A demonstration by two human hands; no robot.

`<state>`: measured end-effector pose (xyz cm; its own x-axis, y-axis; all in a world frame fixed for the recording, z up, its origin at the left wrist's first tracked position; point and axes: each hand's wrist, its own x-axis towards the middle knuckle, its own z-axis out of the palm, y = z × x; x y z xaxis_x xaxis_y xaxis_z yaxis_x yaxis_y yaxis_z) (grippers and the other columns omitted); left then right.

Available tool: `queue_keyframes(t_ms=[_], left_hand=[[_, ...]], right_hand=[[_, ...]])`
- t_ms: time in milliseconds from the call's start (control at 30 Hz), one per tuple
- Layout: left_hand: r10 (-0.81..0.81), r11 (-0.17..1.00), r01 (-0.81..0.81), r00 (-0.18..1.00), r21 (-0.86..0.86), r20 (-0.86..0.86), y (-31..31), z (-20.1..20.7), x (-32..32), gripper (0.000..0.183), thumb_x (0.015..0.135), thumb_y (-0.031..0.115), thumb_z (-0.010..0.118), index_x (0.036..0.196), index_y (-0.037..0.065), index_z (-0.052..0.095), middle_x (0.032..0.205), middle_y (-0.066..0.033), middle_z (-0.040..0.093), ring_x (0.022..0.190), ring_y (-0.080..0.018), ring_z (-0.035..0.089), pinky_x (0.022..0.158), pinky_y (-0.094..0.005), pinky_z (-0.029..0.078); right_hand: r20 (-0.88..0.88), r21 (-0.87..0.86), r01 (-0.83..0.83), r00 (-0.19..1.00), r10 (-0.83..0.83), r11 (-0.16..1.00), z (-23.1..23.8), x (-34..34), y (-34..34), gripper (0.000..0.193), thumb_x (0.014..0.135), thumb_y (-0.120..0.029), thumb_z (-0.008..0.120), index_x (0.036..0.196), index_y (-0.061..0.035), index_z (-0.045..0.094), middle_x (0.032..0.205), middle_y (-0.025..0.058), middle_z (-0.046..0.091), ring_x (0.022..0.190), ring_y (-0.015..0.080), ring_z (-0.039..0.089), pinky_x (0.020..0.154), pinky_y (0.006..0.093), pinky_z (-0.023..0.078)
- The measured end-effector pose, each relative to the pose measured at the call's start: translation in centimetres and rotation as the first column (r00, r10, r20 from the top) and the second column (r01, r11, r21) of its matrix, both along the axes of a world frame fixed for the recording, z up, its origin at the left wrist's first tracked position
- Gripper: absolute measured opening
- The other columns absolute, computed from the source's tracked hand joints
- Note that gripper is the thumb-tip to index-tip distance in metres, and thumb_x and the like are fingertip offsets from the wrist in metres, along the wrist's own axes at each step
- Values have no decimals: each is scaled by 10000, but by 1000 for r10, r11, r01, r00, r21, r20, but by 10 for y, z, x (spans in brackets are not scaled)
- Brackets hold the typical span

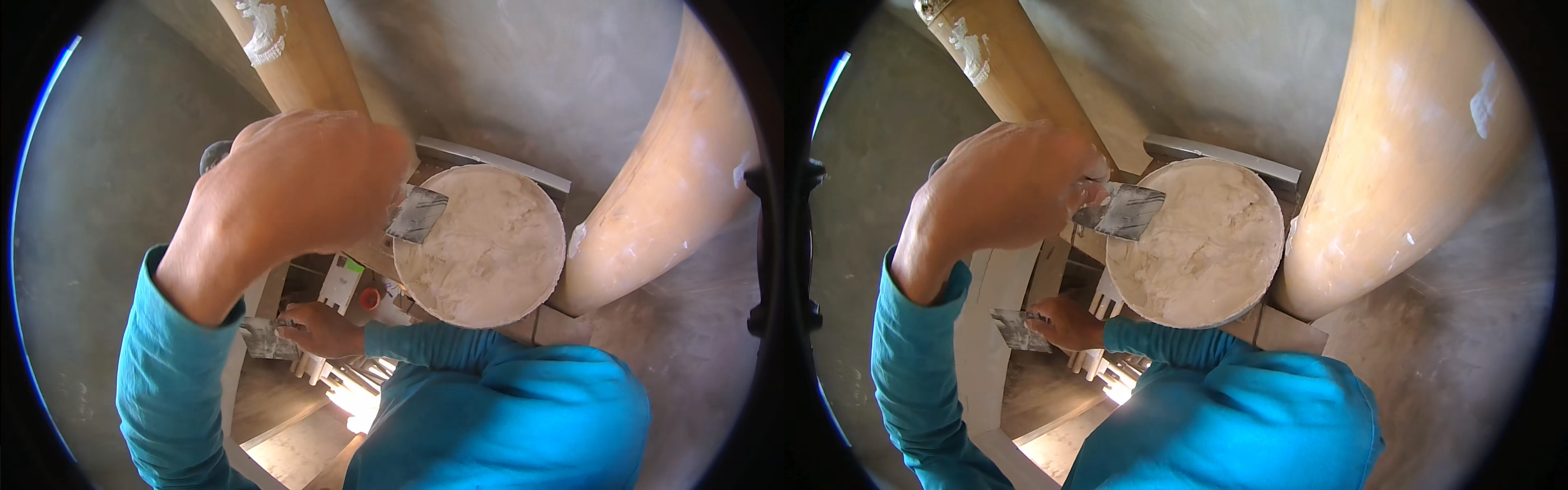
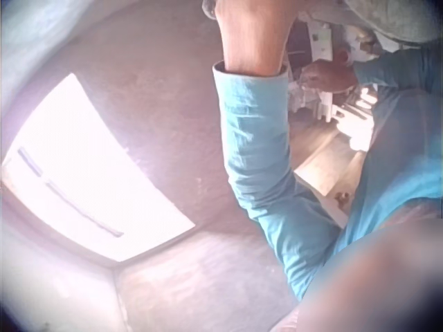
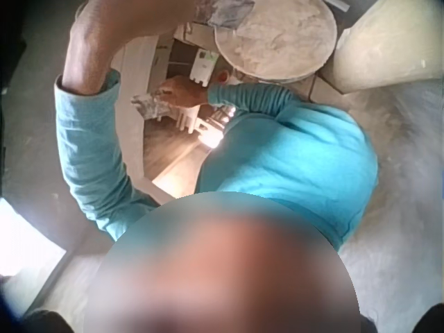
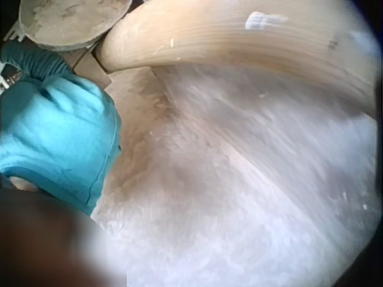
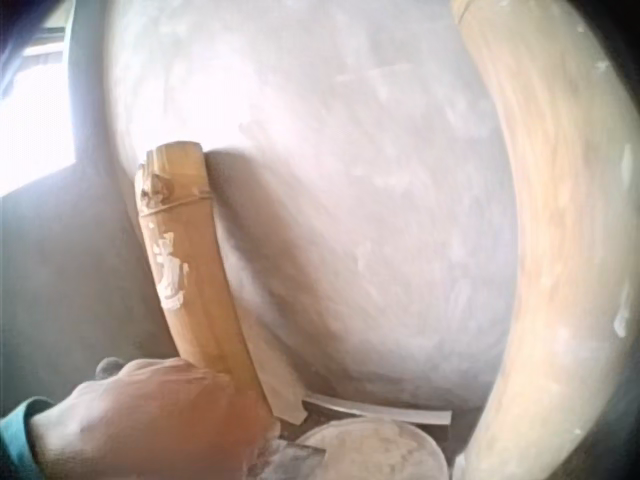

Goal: The person applies plaster to a wall and ceiling using a trowel and hawk. They repeatedly scoop plaster from a bucket, spread it on the wall, and smooth the surface with the trowel.

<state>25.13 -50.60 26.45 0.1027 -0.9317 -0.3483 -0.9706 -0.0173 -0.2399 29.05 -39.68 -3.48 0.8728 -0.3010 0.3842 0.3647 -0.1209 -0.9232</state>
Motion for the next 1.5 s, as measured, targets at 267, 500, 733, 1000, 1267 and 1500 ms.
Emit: queue_keyframes(t_ms=[267, 500, 733, 1000, 1267, 1500], left_hand=[[-69, 991, 85, 987, 106, -146, -21, -4, 11, 182, 859, 159, 677, 994, 73, 764, 911, -157, 737, 874, -352, 699, 790, -445, 539], [-129, 989, 138, 981, 59, -142, -17, -9, 9, 157, 899, 174, 679, 987, 88, 776, 917, -106, 737, 911, -305, 688, 857, -424, 517], [-211, 962, 240, 956, 131, -203, -19, -9, -4, 195, 907, 256, 693, 1025, 121, 770, 957, -88, 714, 973, -309, 668, 917, -432, 490], [-67, 948, 169, 934, 270, -351, -34, -18, 3, 225, 925, 249, 660, 1051, 88, 753, 1024, -130, 703, 970, -315, 665, 897, -410, 502], [-136, 940, 313, 711, 137, -690, -26, -49, 32, 223, 947, 199, 611, 974, -3, 701, 891, -145, 700, 827, -299, 676, 777, -373, 532], [4, 991, 112, 547, 78, -837, 1, -23, 43, 253, 965, 229, 606, 1030, 12, 719, 865, -125, 685, 738, -205, 660, 631, -323, 520]], right_hand=[[-75, 25, 10, 997, -8, 1000, -3, 6, -7, 337, 985, -264, 609, 1162, 21, 648, 905, 171, 619, 792, 319, 647, 733, 429, 498], [-62, 19, 44, 997, -43, 999, -7, 11, -6, 349, 987, -267, 601, 1188, 15, 647, 909, 165, 624, 786, 303, 642, 741, 424, 500], [-47, 2, 56, 997, -55, 998, -13, 13, -2, 355, 984, -252, 598, 1223, 6, 650, 916, 182, 635, 822, 329, 639, 780, 447, 503], [-112, -1, 35, 993, -35, 999, -8, 10, -4, 375, 984, -253, 603, 1250, 10, 635, 953, 196, 662, 873, 331, 667, 809, 430, 520], [-169, 111, -1, 985, 20, 994, -8, 11, -1, 378, 971, -263, 624, 1225, 15, 639, 872, 195, 671, 808, 264, 674, 765, 404, 524], [-190, 95, 31, 982, -12, 995, -7, 9, 1, 370, 965, -271, 635, 1177, 32, 644, 775, 166, 644, 715, 249, 626, 692, 410, 494]])
